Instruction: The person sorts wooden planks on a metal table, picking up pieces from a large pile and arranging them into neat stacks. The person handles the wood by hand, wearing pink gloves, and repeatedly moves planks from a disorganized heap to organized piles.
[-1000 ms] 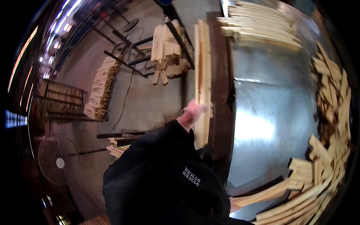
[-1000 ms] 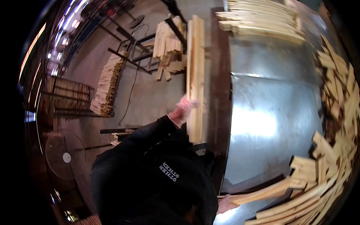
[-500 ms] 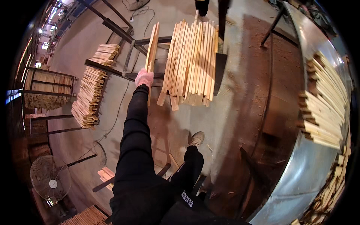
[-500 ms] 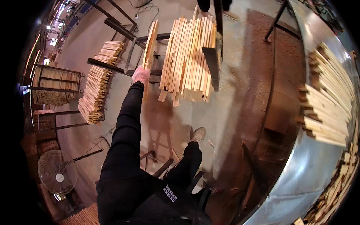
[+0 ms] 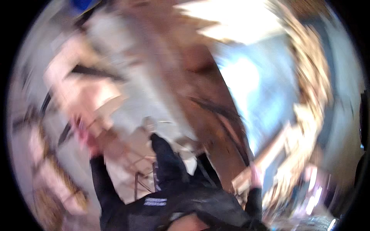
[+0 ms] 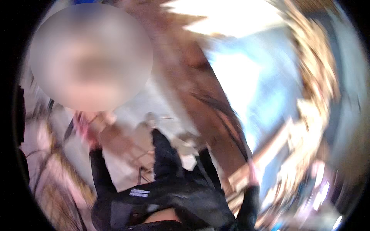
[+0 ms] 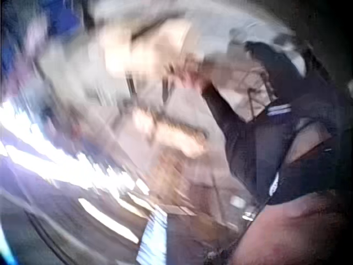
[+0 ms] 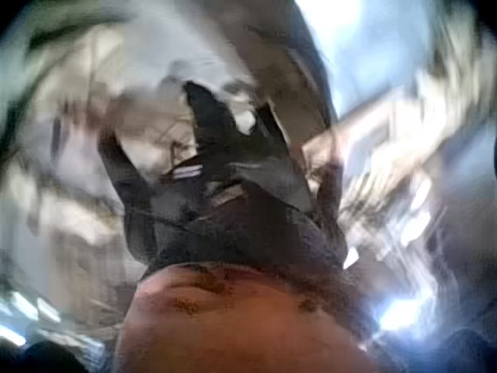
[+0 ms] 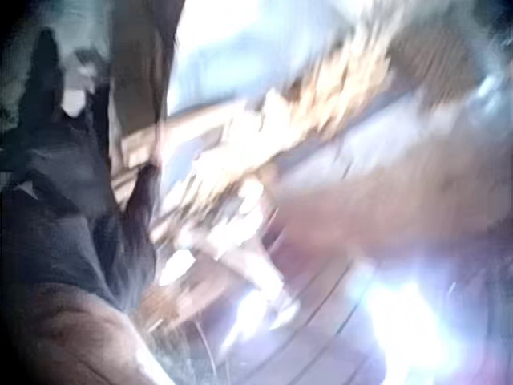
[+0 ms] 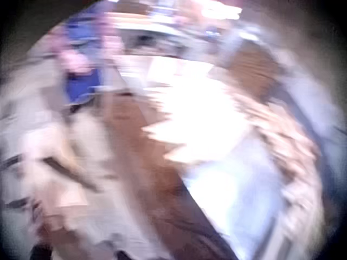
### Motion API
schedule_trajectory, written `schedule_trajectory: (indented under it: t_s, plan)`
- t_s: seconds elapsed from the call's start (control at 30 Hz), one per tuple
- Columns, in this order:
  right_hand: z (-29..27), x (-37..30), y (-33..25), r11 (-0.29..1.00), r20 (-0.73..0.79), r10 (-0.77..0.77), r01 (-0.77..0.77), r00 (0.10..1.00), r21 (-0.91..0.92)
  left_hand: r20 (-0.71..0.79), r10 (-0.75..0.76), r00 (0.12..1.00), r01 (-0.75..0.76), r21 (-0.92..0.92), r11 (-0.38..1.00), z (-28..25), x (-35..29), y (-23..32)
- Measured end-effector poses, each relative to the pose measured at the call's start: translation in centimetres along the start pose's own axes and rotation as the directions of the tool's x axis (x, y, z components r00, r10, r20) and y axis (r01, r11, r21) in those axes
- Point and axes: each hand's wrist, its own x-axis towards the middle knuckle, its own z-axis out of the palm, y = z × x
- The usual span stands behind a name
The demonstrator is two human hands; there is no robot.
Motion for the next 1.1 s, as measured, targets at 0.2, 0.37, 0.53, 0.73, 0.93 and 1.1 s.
schedule_trajectory:
  t_s: [0.2,0.37,0.53,0.73,0.93,1.1]
  plan:
    - [-5.4,2.8,2.5,0.524,0.309,-0.249,-0.14,0.918,0.84,0.743,0.511,0.431,0.734,-0.618,0.28,3.2,-24.1,39.1]
    - [-9.3,10.5,6.8,0.26,0.482,-0.221,-0.425,0.848,0.867,0.683,0.724,0.094,0.379,-0.697,0.609,10.3,-35.7,59.5]
    - [-17.3,15.5,12.5,0.21,0.565,-0.417,-0.53,0.712,0.822,0.993,0.081,-0.088,0.803,0.022,0.595,14.0,-40.7,65.7]
    - [-19.8,16.4,11.4,0.96,0.302,-0.19,0.241,0.934,-0.144,1.0,-0.012,0.011,0.56,0.004,0.829,12.9,-46.3,70.2]
    - [-24.5,15.6,9.6,0.918,0.309,-0.286,0.352,0.907,-0.182,0.997,-0.027,0.067,0.574,-0.016,0.819,12.7,-48.7,72.2]
    - [-26.7,18.1,10.4,0.832,0.329,-0.39,0.482,0.86,-0.274,1.0,0.023,0.001,0.809,-0.014,0.587,12.1,-49.4,71.6]
